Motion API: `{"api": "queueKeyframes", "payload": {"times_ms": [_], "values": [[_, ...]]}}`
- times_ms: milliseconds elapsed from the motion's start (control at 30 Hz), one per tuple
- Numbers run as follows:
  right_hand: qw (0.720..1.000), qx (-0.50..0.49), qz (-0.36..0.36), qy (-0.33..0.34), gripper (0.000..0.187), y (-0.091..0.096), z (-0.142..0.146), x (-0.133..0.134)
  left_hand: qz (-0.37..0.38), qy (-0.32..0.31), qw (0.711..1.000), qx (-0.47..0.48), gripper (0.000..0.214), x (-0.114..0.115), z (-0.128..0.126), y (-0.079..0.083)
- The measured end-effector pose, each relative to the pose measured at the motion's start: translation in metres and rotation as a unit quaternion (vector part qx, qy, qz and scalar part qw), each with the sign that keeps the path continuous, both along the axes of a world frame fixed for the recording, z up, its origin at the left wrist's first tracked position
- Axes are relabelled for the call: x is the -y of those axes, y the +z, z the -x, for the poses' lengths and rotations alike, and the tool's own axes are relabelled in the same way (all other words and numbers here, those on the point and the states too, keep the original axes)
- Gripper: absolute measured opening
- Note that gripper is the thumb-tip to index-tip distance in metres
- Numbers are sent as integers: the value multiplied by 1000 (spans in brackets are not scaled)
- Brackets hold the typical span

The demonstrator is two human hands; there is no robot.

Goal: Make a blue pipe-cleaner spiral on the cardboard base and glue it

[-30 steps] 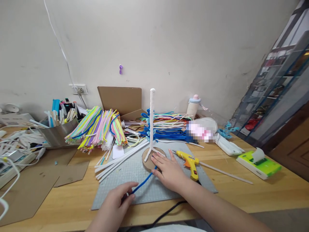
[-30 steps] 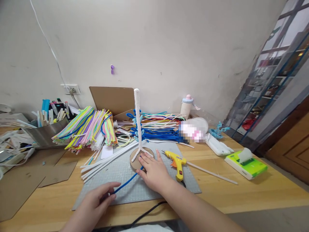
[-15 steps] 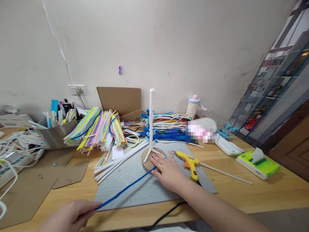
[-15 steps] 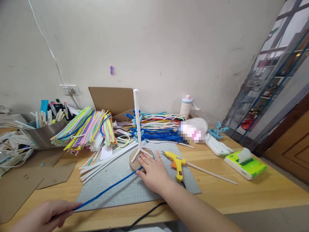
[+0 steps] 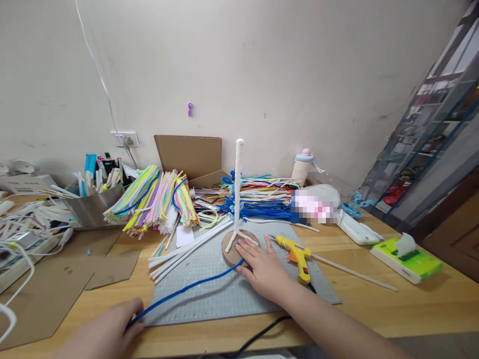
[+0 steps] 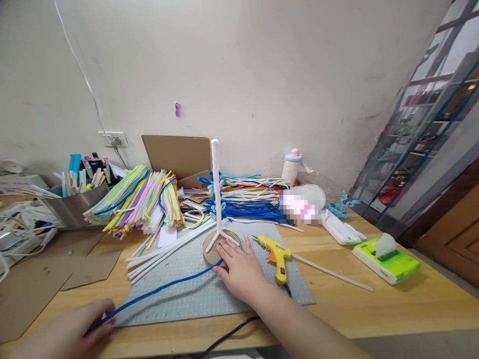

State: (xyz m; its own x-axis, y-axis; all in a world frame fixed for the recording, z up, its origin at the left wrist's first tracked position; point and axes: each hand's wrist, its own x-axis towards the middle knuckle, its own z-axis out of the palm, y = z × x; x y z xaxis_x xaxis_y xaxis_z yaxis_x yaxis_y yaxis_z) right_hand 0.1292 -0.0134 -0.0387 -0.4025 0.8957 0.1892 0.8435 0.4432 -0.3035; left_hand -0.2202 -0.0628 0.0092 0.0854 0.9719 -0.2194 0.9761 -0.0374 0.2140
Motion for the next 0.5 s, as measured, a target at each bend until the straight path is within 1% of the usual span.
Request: {"api": "queueKeyframes", "payload": {"times_ms": [67, 133, 200, 267, 333, 400, 433, 500], "values": [[1000, 3, -2, -3, 55, -1, 0, 0, 6, -34, 999, 18, 33, -6, -19, 7], [1000, 7, -4, -6, 55, -1, 0, 0, -1, -75, 995, 60, 42, -15, -42, 13], [1000, 9, -5, -8, 55, -1, 0, -1, -46, -115, 989, 77, 41, -27, -69, 19], [1000, 7, -4, -12, 55, -1, 0, -1, -97, -154, 981, 65, 36, -38, -98, 24], [1000, 3, -4, -14, 54, -2, 1, -1, -115, -198, 972, 54, 31, -45, -126, 27], [1000, -2, -6, -15, 54, -3, 1, 0, -108, -231, 966, 43, 26, -47, -152, 25], [1000, -4, -7, -14, 53, -3, 1, 0, -103, -235, 966, 36, 25, -47, -163, 22], [1000, -7, -10, -12, 52, -4, 0, 0, -94, -210, 973, 25, 24, -47, -180, 12]]}}
